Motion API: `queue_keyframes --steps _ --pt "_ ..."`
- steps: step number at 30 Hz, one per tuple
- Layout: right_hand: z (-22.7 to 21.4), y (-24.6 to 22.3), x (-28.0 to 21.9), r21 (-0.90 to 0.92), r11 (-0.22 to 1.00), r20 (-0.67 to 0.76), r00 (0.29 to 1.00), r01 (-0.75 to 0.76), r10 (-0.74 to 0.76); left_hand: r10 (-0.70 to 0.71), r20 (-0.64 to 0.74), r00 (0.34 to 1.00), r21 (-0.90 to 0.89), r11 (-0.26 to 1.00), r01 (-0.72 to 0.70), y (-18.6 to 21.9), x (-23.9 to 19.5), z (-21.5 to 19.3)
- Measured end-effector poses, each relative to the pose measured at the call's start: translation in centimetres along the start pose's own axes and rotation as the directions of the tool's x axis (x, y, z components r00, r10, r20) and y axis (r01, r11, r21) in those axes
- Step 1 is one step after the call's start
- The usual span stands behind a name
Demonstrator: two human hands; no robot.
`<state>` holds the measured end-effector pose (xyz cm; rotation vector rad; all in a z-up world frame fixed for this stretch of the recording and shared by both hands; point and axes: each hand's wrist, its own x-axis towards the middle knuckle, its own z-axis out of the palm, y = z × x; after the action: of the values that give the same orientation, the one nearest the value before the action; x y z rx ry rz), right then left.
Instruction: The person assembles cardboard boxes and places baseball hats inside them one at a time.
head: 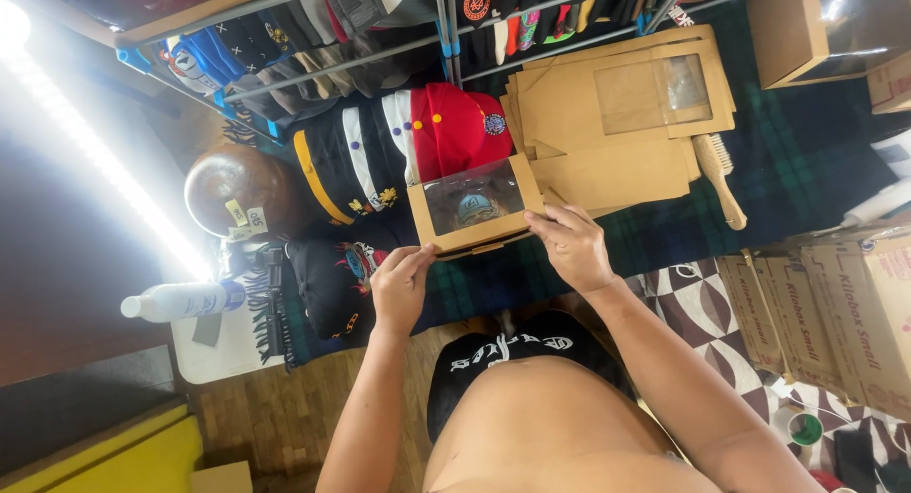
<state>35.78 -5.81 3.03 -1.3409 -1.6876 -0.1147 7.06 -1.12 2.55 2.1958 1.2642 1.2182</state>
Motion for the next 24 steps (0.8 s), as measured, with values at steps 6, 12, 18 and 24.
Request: queue_keyframes --steps 6,12,18,24 --pt "0.0 0.9 -1.6 0.059 0.998 0.029 0.999 -0.02 0.018 0.115 0.051 0.992 0.08 0.99 -0.119 -0.6 -0.9 -0.3" --pt "0.0 0.6 -1.5 0.061 0.998 0.044 0.999 -0.011 0.008 0.189 0.052 0.981 0.028 0.981 -0.191 -0.4 -0.8 -0.2" --pt "1.1 1.8 -4.2 0.084 0.993 0.079 0.994 -0.086 0.08 0.329 0.016 0.944 0.262 0.91 -0.321 1.6 -0.6 2.7" --pt "2.6 3.0 -4.6 0.1 0.984 0.044 0.989 -0.148 0.144 0.311 -0.124 0.942 0.367 0.897 -0.247 3.3 -1.7 6.1"
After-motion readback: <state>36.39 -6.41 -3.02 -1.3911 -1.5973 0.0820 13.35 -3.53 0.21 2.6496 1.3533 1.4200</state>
